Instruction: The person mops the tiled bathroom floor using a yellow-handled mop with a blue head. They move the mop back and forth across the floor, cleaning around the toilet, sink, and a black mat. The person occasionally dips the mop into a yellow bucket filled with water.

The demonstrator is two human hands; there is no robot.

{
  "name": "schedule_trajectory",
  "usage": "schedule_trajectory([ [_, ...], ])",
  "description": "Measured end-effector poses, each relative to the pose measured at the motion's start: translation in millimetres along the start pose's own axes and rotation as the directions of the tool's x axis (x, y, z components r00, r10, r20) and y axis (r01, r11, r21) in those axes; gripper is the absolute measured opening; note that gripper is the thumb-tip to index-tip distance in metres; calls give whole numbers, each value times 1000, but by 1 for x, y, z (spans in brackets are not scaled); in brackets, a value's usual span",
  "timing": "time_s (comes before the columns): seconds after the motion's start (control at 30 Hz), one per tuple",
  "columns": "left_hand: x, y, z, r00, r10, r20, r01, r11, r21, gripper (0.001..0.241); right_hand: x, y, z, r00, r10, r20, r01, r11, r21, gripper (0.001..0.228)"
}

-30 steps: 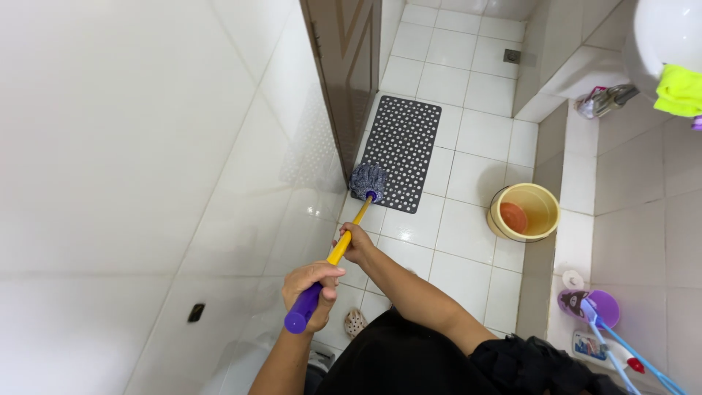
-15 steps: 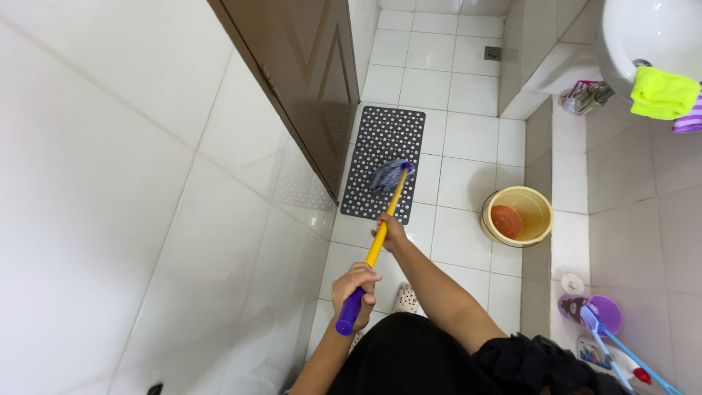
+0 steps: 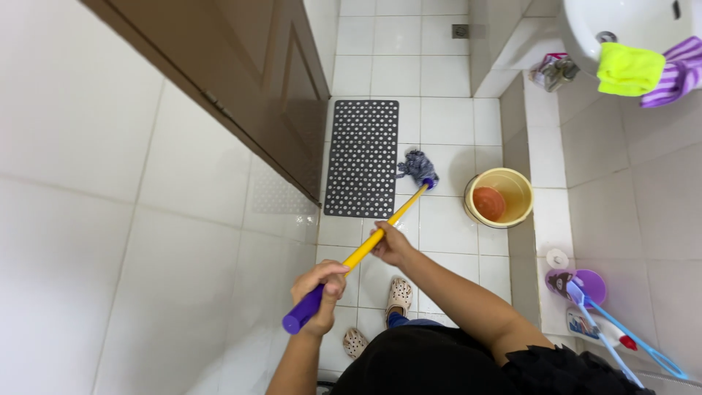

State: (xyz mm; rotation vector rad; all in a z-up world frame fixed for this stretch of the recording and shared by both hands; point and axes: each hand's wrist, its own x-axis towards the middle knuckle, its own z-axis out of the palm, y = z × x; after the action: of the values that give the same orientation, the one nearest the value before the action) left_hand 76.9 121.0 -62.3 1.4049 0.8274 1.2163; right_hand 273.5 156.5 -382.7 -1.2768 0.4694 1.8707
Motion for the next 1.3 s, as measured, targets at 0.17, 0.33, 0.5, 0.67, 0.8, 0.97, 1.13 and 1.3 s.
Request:
schedule_trajectory([
  [0.17, 13, 0, 27, 995, 82, 57, -84, 996, 28, 40, 11, 0, -8, 998, -6, 61, 7, 1000, -16, 12],
  [0.33, 9, -53, 49, 983, 111, -149, -113, 994, -5, 45, 33, -22, -5, 999, -14, 44, 20, 987, -157, 10],
  [0.5, 11, -88, 72, 974, 209, -84, -198, 972, 123, 38, 115, -58, -52, 982, -162, 92, 181, 951, -252, 17],
  [0.67, 54, -187, 102, 986, -18, -165, 60, 966, 251, 18, 113, -159, -32, 984, -179, 19, 156, 792, -590, 41],
  [0.8, 101, -254, 104, 963, -153, -221, 197, 960, 197, 23, 228, -188, -80, 582, -627, 518, 510, -214, -833, 49],
  [0.97, 115, -238, 119, 974, -187, -125, 208, 959, 190, 20, -7, -176, 35, 746, -604, 282, 189, -214, -958, 70],
  [1.13, 86, -163, 144, 998, -64, -14, 65, 972, 225, 17, 5, -144, -25, 339, -718, 608, 429, -458, -779, 42],
  [1.3, 60, -67, 119, 980, -76, 185, 27, 967, 252, 30, -66, -75, -10, 166, -799, 578, 774, -258, -578, 40],
])
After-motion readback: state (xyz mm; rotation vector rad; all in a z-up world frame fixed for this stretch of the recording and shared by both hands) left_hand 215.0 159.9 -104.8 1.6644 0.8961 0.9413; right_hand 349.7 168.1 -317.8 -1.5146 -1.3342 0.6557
